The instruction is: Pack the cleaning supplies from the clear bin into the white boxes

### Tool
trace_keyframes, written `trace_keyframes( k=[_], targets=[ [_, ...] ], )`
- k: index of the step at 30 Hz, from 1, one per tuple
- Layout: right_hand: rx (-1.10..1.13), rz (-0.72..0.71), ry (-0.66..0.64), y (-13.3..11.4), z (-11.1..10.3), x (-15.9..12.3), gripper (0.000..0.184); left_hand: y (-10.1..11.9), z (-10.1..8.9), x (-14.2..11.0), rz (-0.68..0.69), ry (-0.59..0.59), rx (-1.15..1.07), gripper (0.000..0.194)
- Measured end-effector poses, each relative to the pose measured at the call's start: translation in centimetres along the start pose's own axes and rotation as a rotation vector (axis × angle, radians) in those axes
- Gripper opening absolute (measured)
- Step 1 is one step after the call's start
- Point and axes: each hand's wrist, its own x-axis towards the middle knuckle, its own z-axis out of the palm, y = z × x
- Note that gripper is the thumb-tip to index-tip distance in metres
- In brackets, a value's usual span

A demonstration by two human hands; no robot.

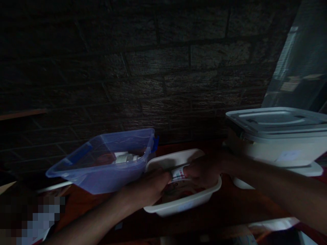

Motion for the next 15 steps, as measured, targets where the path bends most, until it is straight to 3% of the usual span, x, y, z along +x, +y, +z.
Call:
trace_keyframes(
  k=[6, 11, 15],
  targets=[
    [0.026, -0.042, -0.090, 0.7, 0.5, 1.0, 0.023, 0.0, 0.2, 0.0, -0.030, -0.036, 0.007, 0.025],
    [0.052, 0.014, 0.050, 0.6, 1.6, 0.7, 0.025, -1.0, 0.6, 0.6, 0.041, 0.114, -0.008, 0.021],
    [0.030, 0.054, 0.183, 0.2, 2.2, 0.1, 0.027, -0.8, 0.7, 1.3, 0.060, 0.142, -0.008, 0.012]
  ],
)
